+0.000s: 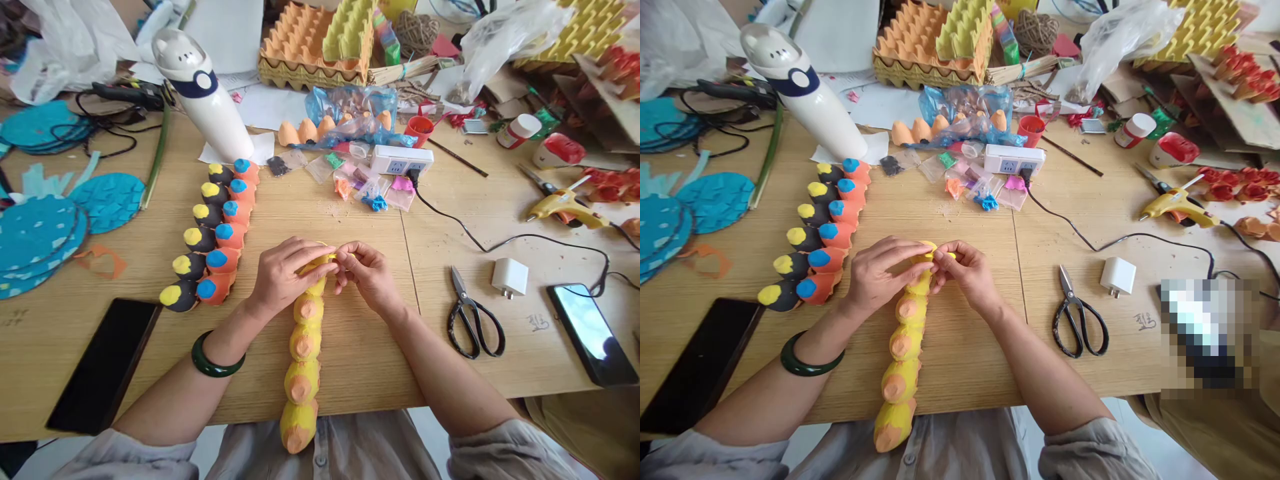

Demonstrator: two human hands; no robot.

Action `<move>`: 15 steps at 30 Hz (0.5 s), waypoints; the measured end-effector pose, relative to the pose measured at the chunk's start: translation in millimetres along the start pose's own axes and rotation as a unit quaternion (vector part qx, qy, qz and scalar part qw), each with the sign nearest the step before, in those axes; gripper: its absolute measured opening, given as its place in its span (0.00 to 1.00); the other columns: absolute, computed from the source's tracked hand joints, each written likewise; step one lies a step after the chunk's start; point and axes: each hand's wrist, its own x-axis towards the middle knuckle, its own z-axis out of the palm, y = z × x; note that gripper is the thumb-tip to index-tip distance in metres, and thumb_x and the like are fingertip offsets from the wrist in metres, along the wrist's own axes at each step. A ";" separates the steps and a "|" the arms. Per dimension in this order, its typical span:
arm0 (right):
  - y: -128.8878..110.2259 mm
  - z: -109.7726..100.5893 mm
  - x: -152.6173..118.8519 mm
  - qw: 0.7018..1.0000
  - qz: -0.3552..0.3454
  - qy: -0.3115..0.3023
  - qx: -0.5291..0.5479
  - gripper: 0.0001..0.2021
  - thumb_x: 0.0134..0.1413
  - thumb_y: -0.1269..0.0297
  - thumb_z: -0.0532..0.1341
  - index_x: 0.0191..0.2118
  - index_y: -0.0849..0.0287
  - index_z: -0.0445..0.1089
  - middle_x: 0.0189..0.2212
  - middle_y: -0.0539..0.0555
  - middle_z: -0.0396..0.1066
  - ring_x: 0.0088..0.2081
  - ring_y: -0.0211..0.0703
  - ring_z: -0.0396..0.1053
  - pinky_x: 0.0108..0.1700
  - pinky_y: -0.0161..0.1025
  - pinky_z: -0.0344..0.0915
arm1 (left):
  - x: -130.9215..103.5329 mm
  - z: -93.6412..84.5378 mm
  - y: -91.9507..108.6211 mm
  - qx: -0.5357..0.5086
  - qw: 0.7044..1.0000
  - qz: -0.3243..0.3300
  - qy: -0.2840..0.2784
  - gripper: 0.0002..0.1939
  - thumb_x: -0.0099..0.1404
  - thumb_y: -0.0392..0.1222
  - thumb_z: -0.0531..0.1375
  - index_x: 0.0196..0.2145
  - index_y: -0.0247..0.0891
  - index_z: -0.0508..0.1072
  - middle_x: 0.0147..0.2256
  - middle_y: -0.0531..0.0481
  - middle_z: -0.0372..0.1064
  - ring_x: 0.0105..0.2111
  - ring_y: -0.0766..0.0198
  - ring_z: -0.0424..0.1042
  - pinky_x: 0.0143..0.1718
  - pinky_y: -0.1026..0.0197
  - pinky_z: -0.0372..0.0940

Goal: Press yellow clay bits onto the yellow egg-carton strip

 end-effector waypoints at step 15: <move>4.7 -4.6 4.0 0.998 -0.021 0.050 -0.011 0.18 0.50 0.52 0.75 0.36 0.60 0.73 0.26 0.46 0.74 0.23 0.33 0.70 0.28 0.36 0.77 | -3.1 -3.5 -6.7 0.025 0.988 -0.149 -0.041 0.13 0.71 0.44 0.63 0.51 0.39 0.80 0.47 0.44 0.81 0.48 0.58 0.78 0.53 0.56 0.71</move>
